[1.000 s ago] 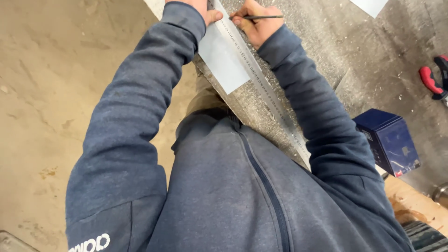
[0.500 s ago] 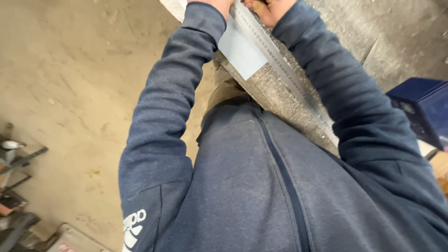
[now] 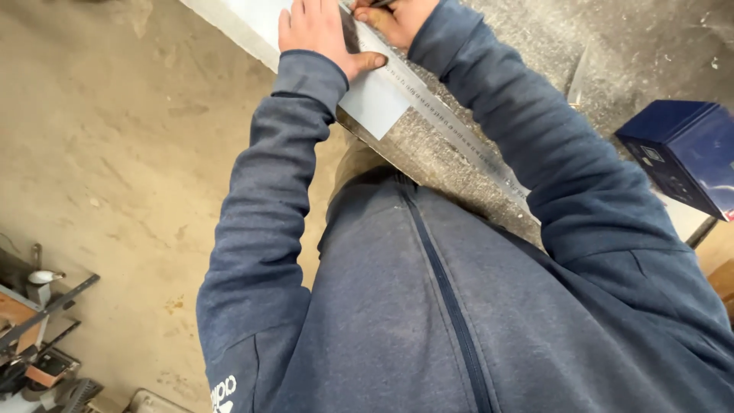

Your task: The recorder is measuring, marking, and cutting white plastic insulation sheets on a workbench.

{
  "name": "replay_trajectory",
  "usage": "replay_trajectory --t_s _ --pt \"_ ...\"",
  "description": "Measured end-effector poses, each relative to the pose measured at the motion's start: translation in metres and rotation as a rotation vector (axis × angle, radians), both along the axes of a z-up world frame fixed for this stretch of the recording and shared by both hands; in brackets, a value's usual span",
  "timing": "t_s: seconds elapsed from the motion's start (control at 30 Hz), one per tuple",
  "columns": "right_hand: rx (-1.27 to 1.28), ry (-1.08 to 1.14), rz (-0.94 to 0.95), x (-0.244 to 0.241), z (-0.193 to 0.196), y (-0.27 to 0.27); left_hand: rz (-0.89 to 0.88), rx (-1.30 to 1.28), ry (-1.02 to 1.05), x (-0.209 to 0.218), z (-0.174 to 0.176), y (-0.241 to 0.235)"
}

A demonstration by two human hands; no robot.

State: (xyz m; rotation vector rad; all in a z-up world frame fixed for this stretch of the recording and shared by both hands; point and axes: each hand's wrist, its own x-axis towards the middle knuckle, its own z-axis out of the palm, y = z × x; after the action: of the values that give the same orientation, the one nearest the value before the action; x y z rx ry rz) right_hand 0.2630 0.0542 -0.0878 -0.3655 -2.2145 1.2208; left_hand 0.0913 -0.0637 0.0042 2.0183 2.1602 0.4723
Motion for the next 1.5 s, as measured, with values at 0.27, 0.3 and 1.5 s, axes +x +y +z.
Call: replay_trajectory --t_s 0.27,0.3,1.5 --pt "-0.023 -0.103 -0.038 -0.007 0.022 -0.002 0.069 -0.094 0.144 0.008 -0.001 0.003" --pt "0.023 -0.11 -0.029 -0.013 0.018 -0.004 0.069 -0.076 0.125 0.007 0.004 0.0" --pt "0.067 -0.152 0.015 0.126 0.075 -0.05 0.004 -0.186 0.139 -0.008 -0.018 0.009"
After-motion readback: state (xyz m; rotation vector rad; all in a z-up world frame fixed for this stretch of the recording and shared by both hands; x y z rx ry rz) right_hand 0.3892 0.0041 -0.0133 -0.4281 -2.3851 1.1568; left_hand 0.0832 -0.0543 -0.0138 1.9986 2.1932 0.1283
